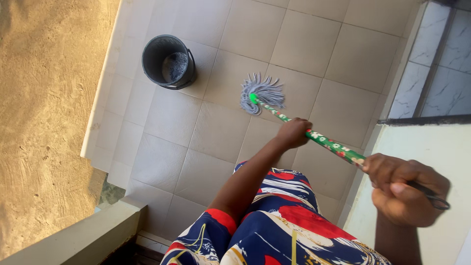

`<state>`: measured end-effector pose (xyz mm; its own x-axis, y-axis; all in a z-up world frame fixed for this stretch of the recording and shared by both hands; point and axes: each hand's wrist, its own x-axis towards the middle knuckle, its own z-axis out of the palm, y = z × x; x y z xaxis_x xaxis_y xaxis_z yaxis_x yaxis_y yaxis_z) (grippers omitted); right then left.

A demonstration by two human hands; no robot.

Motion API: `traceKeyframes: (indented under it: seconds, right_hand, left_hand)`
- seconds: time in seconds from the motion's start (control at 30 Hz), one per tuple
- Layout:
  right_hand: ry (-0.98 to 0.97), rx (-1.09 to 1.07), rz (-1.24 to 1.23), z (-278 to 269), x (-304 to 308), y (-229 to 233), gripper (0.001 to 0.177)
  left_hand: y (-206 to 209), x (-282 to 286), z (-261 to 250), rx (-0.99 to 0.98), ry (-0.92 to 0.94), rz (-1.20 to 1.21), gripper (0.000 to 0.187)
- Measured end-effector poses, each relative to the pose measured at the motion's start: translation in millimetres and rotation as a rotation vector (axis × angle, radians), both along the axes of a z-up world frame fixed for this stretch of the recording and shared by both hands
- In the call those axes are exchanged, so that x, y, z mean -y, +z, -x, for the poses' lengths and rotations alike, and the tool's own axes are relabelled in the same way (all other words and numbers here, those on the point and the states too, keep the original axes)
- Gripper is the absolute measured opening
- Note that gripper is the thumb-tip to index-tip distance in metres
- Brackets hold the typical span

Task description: The person wrings out a mop in a bucket of soapy water and mops a tiled floor, periodically returning to the bucket to rinse and wring the mop head.

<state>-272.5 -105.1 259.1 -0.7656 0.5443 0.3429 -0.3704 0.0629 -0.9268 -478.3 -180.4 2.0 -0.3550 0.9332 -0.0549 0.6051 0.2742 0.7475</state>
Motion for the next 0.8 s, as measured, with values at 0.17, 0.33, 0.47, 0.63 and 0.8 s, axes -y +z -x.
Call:
traceKeyframes:
  seconds: [0.17, 0.33, 0.47, 0.63, 0.8]
  right_hand:
    - [0.056, -0.105, 0.199, 43, 12, -34, 0.013]
    - [0.095, 0.03, 0.084, 71, 17, -25, 0.011]
    - [0.093, 0.162, 0.004, 83, 10, 25, 0.009]
    - [0.106, 0.369, -0.142, 137, 39, 69, 0.014]
    - [-0.056, 0.392, -0.196, 199, 60, 59, 0.012]
  left_hand:
    - [-50, 27, 47, -0.076, 0.178, -0.004, 0.015]
    - [-55, 31, 75, -0.067, 0.247, 0.042, 0.032]
    - [-37, 1, 71, 0.004, 0.22, -0.168, 0.028]
    - [-15, -29, 95, 0.141, 0.038, -0.308, 0.031]
    - [-6, -37, 156, 0.167, -0.087, -0.154, 0.032]
